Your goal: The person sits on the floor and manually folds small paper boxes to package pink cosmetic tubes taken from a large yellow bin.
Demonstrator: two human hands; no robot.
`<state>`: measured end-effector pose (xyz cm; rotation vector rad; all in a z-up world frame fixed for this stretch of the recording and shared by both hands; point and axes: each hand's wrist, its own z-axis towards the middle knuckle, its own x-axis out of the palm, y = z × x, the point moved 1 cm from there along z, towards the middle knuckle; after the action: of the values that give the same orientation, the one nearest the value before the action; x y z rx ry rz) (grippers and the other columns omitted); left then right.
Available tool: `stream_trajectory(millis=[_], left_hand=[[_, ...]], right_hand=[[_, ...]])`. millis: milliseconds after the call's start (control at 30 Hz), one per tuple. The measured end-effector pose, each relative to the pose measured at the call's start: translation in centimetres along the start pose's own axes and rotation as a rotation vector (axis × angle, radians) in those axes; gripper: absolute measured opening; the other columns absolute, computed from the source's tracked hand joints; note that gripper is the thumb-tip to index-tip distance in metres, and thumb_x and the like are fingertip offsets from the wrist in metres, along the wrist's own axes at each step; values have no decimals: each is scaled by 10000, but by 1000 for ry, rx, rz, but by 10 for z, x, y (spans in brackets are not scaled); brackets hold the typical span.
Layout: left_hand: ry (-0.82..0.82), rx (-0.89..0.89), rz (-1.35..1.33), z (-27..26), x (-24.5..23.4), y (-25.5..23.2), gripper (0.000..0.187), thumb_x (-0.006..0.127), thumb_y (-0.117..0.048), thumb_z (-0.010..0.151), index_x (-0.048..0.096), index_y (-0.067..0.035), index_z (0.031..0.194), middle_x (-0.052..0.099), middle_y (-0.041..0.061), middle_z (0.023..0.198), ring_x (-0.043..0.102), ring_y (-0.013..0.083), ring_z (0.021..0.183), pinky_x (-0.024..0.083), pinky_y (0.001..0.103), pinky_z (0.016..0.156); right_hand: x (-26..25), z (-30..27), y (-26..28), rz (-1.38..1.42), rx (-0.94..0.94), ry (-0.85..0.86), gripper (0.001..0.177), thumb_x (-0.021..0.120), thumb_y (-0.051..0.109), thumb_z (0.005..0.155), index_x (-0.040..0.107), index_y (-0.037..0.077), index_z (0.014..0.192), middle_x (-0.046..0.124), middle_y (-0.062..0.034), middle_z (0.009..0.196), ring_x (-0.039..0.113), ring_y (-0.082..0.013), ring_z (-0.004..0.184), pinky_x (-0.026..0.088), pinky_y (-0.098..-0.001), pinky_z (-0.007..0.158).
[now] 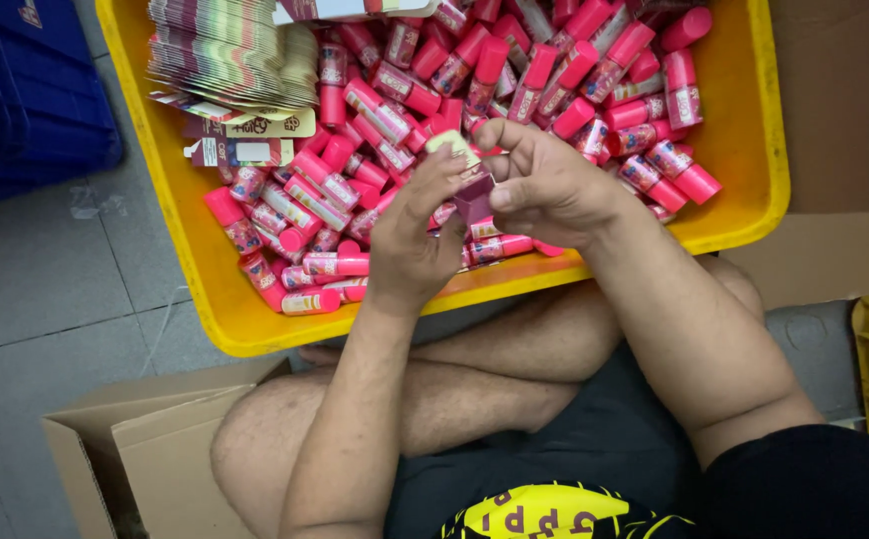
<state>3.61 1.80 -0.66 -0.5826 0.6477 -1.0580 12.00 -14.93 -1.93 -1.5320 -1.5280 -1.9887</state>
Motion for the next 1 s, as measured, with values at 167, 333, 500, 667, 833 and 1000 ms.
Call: stream_trajectory(millis=[167, 333, 500, 667, 833, 1000], left_hand=[[-27, -100, -37, 3, 0, -5, 341, 753, 41, 921, 661, -23, 1243, 726, 174, 1231, 677, 415, 1210, 581, 505, 1021], [-152, -284, -85, -6, -7, 7, 503, 807, 3, 919, 567, -19, 1362, 705, 205, 1283, 673, 399, 1203, 586, 505, 1010], [79, -637, -111, 4, -19, 4, 738, 801, -90, 917, 386, -99, 1527, 542, 133, 1526, 600, 292, 1384, 541, 418, 1169], [-216, -695, 435, 14, -86, 46, 378, 714, -72, 943, 481, -81, 1241, 492, 103, 1158, 622, 223, 962, 555, 358, 812], [-363, -858, 709, -19, -152, 113, 543, 796, -265, 930, 462, -70, 1311, 645, 103, 1045, 679, 216, 901, 584, 364, 795], [-423, -876, 474, -13, -147, 117, 437, 705, -98, 928, 562, -9, 1331, 712, 137, 1223, 708, 195, 1032, 582, 313, 913]], right_hand=[[-5, 0, -3, -28, -13, -13, 585, 736, -52, 833, 442, 110, 1312, 725, -87, 913, 422, -16, 428, 404, -193, 402], [0, 4, 3, -677, -135, -194, 573, 832, -35, 800, 571, 67, 1299, 697, -129, 1151, 624, -51, 631, 519, -179, 535], [27, 8, 12, -1227, -350, -465, 244, 755, 11, 976, 676, 38, 1205, 712, -51, 1001, 499, -69, 649, 420, -219, 555], [28, 7, 16, -1637, -477, -674, 440, 721, -97, 916, 606, -28, 1335, 423, -198, 1383, 577, -244, 909, 564, -316, 772], [32, 12, 4, -1621, -484, -596, 311, 672, -120, 871, 620, -45, 1168, 438, -196, 1235, 605, -266, 960, 577, -289, 699], [33, 8, 4, -1534, -403, -572, 214, 664, -108, 899, 616, -45, 1098, 459, -153, 1187, 549, -123, 695, 517, -233, 581]])
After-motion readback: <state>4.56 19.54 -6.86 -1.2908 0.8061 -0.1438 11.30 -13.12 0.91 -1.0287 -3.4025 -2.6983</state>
